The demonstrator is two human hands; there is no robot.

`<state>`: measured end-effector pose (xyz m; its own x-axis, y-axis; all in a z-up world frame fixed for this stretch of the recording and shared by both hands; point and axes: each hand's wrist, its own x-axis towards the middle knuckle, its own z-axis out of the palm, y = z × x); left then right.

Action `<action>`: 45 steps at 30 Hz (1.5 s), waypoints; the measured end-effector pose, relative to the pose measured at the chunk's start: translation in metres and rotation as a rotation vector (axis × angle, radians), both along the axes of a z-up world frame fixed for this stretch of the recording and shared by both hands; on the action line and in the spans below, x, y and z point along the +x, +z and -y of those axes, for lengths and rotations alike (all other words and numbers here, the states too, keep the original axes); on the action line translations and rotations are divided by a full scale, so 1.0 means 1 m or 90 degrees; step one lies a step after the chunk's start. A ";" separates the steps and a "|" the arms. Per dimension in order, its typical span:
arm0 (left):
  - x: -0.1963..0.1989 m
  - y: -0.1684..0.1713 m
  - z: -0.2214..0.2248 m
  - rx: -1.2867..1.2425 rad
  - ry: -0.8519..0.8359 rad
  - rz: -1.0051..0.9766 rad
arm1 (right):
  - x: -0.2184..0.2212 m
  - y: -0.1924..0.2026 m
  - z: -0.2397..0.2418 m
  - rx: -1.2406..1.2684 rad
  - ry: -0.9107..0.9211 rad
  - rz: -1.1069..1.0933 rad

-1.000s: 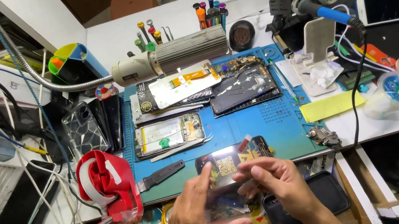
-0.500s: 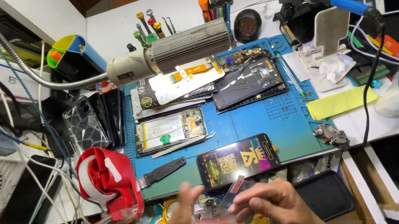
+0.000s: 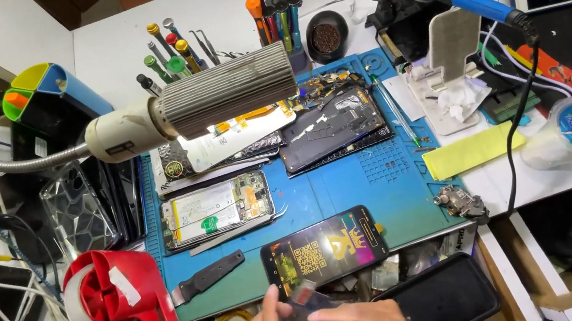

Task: Cleaning a smartphone screen and applying a tempered glass screen protector.

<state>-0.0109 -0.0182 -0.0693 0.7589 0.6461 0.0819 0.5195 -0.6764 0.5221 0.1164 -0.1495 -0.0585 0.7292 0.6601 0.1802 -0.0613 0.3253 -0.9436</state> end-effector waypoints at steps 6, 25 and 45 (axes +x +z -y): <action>0.011 -0.001 -0.047 -0.558 0.277 -0.008 | 0.075 0.013 0.022 -0.436 -0.226 0.247; 0.016 -0.015 0.002 -0.701 0.407 0.296 | 0.104 0.008 0.012 -0.472 -0.104 -0.162; -0.008 0.008 -0.045 -0.227 0.019 0.329 | 0.088 -0.010 0.025 -0.409 -0.202 0.596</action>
